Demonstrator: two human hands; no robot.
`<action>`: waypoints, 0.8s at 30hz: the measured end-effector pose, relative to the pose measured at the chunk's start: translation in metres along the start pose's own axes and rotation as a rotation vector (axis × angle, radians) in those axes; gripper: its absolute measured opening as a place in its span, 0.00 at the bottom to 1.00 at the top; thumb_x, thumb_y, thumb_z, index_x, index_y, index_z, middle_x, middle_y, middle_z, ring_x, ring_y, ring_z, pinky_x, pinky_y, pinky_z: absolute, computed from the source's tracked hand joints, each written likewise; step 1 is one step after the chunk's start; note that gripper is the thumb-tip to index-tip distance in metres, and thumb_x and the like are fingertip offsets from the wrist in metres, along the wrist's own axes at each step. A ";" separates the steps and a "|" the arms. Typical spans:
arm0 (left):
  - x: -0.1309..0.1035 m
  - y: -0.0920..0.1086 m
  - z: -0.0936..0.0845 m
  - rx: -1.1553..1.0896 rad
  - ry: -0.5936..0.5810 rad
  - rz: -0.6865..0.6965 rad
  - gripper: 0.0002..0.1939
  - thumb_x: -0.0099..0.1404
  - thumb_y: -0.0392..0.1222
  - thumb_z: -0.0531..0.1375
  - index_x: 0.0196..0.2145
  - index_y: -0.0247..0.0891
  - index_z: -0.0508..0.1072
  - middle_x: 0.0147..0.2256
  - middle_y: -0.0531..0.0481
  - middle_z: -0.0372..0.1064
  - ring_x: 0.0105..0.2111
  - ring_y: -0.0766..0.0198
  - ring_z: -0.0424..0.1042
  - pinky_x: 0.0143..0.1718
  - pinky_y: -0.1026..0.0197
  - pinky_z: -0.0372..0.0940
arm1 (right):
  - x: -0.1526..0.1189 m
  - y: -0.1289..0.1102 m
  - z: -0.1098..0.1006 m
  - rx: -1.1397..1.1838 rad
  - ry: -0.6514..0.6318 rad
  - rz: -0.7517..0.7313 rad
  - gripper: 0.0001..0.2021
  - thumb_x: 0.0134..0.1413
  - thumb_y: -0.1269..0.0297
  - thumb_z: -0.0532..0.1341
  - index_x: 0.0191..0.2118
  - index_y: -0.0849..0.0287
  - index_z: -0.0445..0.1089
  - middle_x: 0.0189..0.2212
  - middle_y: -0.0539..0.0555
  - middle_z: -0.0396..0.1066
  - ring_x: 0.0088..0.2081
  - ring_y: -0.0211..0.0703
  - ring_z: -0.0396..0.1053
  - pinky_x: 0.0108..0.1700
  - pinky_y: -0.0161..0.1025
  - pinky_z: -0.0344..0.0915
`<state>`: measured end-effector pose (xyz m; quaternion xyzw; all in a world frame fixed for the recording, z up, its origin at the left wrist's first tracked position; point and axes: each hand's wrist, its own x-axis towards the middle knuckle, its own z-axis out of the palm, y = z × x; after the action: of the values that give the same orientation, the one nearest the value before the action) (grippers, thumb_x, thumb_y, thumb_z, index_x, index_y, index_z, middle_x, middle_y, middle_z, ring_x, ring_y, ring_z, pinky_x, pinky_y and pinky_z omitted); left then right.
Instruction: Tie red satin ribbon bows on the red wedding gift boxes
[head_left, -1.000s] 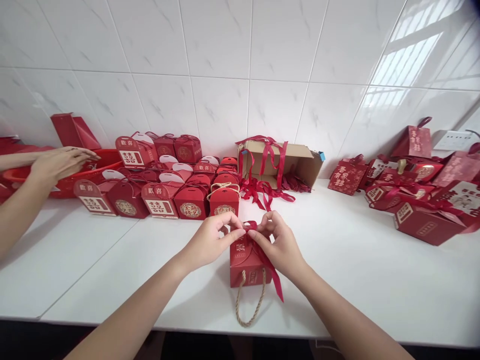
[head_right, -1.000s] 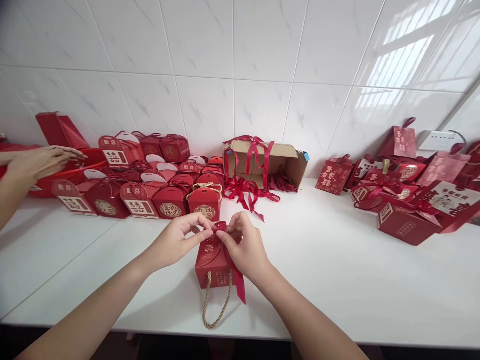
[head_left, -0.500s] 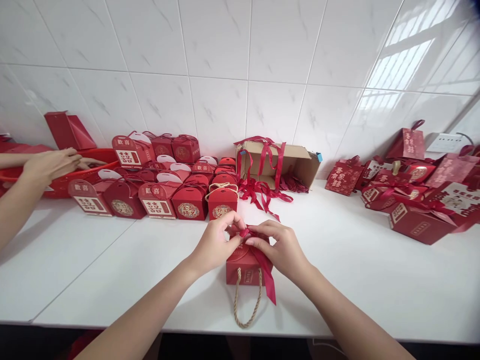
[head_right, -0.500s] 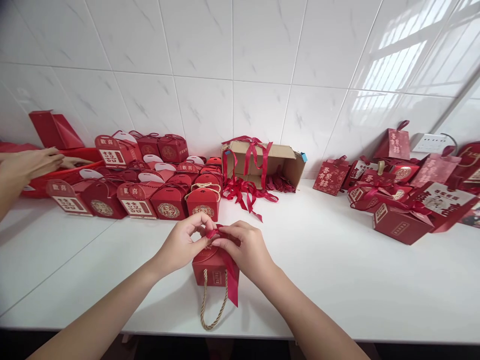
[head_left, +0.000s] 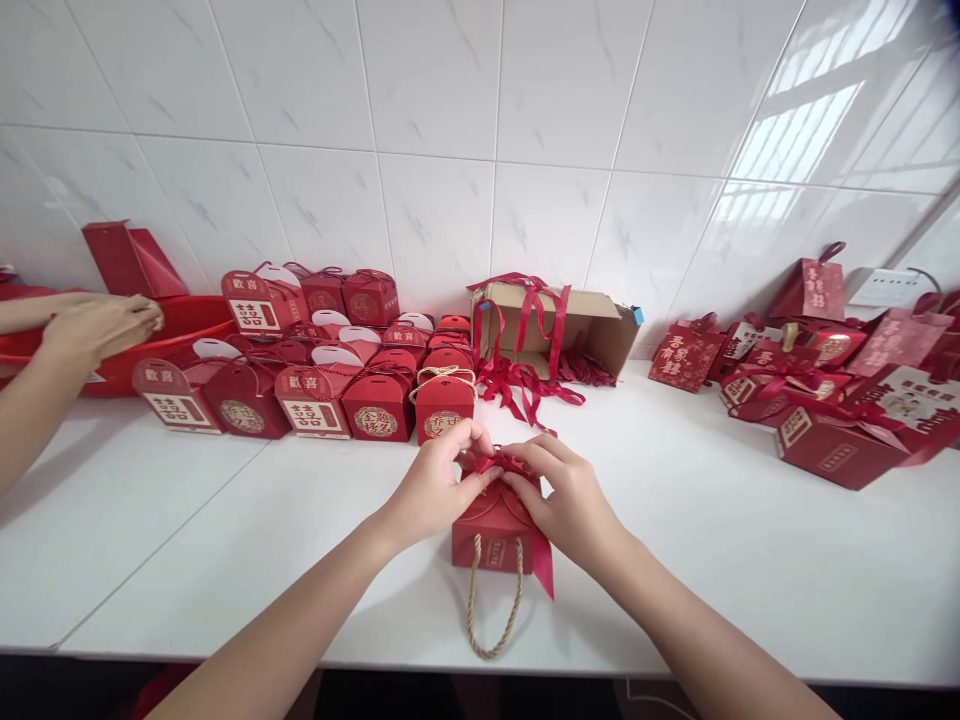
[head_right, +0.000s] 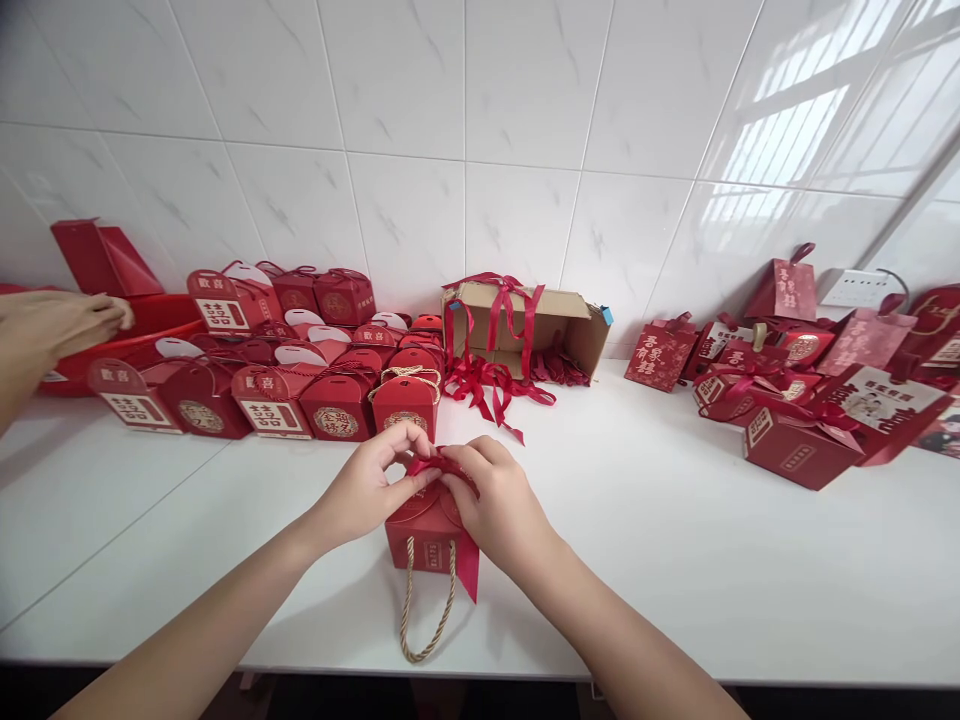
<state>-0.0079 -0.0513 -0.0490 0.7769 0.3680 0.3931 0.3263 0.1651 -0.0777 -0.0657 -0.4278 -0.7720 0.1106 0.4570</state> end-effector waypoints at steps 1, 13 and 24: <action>0.000 0.000 0.000 0.000 -0.009 0.001 0.05 0.61 0.38 0.57 0.33 0.40 0.62 0.33 0.52 0.63 0.35 0.65 0.67 0.38 0.62 0.65 | 0.000 0.001 0.000 0.003 0.006 -0.012 0.11 0.56 0.73 0.57 0.43 0.56 0.71 0.35 0.55 0.69 0.35 0.42 0.70 0.39 0.40 0.70; 0.001 -0.003 0.003 0.106 0.003 0.044 0.03 0.63 0.34 0.53 0.35 0.41 0.61 0.35 0.52 0.64 0.35 0.65 0.66 0.39 0.61 0.64 | 0.010 0.002 -0.002 0.028 -0.197 0.257 0.09 0.56 0.69 0.56 0.29 0.59 0.72 0.51 0.62 0.63 0.59 0.57 0.54 0.55 0.60 0.57; 0.000 -0.001 0.003 0.137 0.007 0.065 0.05 0.64 0.34 0.53 0.38 0.42 0.60 0.37 0.51 0.63 0.38 0.64 0.67 0.42 0.59 0.65 | 0.023 0.001 -0.015 0.278 -0.335 0.392 0.11 0.55 0.66 0.57 0.25 0.58 0.71 0.49 0.59 0.68 0.63 0.52 0.51 0.57 0.52 0.54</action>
<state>-0.0053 -0.0519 -0.0512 0.8077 0.3697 0.3799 0.2581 0.1731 -0.0627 -0.0440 -0.4778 -0.7169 0.3705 0.3471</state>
